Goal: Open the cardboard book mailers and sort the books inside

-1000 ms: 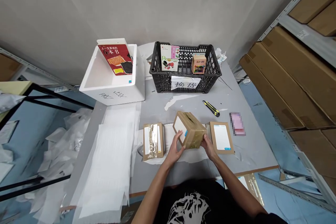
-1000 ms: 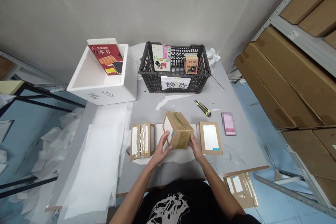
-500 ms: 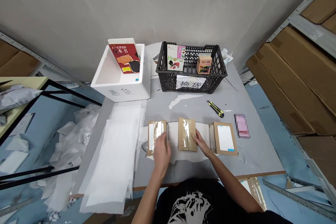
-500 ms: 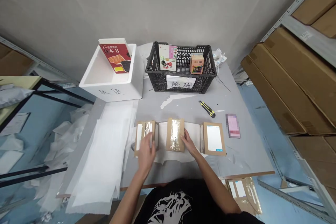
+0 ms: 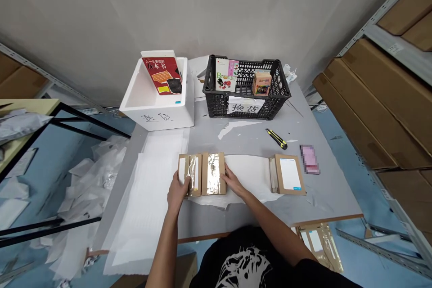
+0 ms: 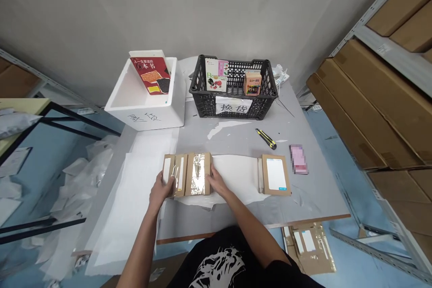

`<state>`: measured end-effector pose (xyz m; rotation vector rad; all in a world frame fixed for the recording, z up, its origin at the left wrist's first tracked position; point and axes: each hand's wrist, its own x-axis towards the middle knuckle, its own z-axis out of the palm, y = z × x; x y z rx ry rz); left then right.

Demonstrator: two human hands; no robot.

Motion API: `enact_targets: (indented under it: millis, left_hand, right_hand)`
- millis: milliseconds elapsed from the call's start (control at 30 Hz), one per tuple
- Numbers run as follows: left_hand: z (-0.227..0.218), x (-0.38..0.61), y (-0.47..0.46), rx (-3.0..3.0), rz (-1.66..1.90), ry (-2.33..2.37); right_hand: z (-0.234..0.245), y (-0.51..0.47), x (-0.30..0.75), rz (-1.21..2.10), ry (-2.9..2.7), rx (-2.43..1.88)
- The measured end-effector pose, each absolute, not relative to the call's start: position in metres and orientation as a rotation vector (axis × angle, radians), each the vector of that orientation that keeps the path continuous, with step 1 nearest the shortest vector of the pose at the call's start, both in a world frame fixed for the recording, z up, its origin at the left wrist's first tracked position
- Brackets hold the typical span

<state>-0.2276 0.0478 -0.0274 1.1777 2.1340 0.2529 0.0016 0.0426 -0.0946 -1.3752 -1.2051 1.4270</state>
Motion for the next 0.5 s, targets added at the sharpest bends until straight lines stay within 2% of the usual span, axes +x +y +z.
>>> enact_targets:
  millis: [167,267,400,433,500]
  left_hand:
    - [-0.02,-0.221,0.045,1.338,0.385,2.205]
    - [-0.006,-0.176,0.038,1.553,0.7,2.243]
    - [-0.007,-0.061,0.023,1.54,0.841,1.634]
    - [-0.014,-0.028,0.02,1.471,0.815,1.499]
    - [-0.035,0.033,0.018,1.357,0.716,1.367]
  right_hand:
    - [-0.082,0.043,0.016,1.312,-1.302,-1.48]
    - [-0.063,0.029,0.071,0.985,-1.266,-1.626]
    - [-0.045,-0.002,0.187,0.378,-1.045,-1.897]
    - [-0.045,-0.008,0.214,0.304,-0.963,-1.971]
    - [-0.052,-0.015,0.257,0.392,-0.812,-2.072]
